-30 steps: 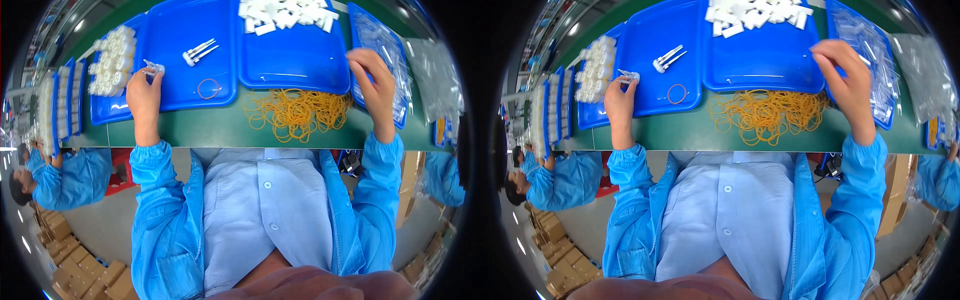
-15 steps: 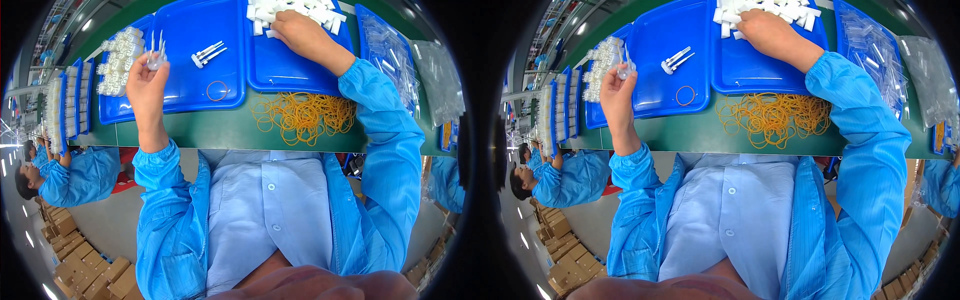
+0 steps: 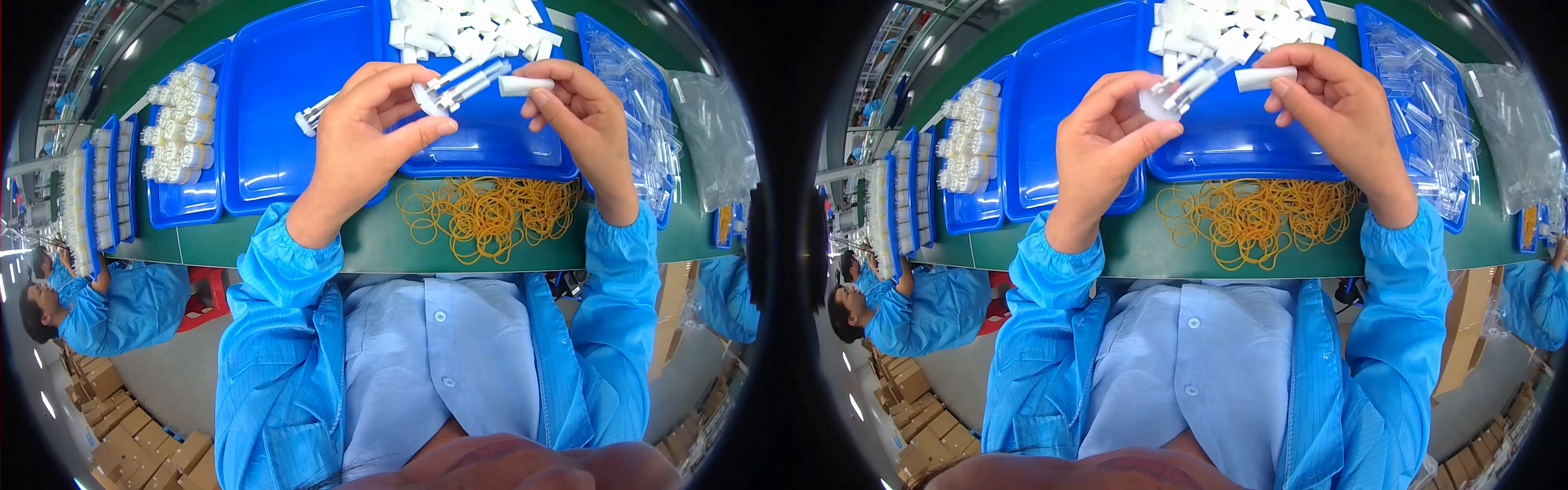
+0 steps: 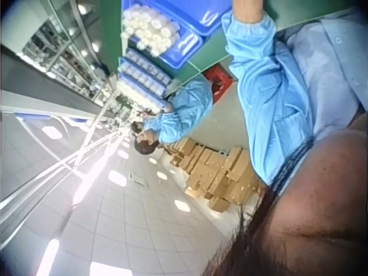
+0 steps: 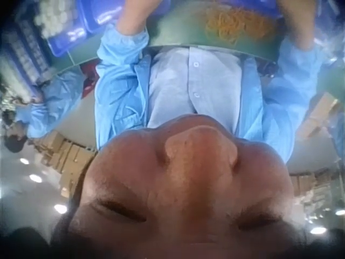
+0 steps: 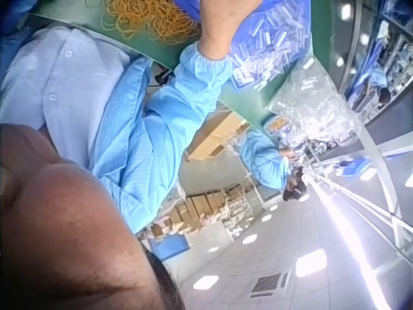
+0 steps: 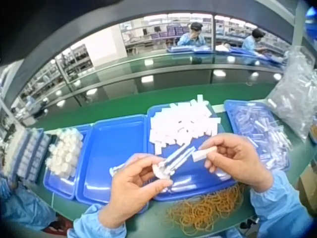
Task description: The person assembles and bundles white plastic component housings and clear tubes by hand, securing them together with rubber bands.
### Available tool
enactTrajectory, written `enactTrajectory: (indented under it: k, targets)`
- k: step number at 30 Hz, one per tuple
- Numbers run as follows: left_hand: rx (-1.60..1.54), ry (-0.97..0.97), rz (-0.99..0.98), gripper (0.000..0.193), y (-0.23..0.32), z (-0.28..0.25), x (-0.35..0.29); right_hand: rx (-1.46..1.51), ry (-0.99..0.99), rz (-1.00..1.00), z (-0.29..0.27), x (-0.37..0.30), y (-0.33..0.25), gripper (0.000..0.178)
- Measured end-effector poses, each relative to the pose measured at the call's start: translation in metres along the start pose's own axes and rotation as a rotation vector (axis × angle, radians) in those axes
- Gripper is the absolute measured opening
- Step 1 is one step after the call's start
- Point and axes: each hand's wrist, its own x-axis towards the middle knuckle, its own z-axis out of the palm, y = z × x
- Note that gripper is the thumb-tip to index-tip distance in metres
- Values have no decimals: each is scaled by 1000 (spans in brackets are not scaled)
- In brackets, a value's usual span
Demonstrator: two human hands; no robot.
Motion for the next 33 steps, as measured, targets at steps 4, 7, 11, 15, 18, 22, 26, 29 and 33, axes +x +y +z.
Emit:
enactTrajectory:
  k: [4,7,11,15,18,22,26,29,33]
  targets:
    - [-234,49,-85,44,-3,13,-2,-38,92,-67,-2,-8,7,22]
    - [-360,66,-60,46,-10,16,-6,18,172,-118,1,-8,1,23]
    - [-345,53,-61,45,-15,17,-8,70,205,-179,-7,-13,3,25]
    - [-334,55,-35,43,-15,20,-10,50,221,-202,-2,-17,2,23]
    - [-291,65,-36,43,-15,23,-12,59,185,-203,10,-18,2,19]
    - [-200,66,-59,47,-15,26,-14,-21,116,-124,14,-22,0,15]
    - [-264,87,-146,44,-13,26,-12,24,47,-184,11,-18,5,17]
    - [-251,74,-127,45,-12,26,-10,141,33,-151,10,-16,7,20]
    - [-268,61,-100,47,-18,23,-12,57,-52,-199,13,-15,8,22]
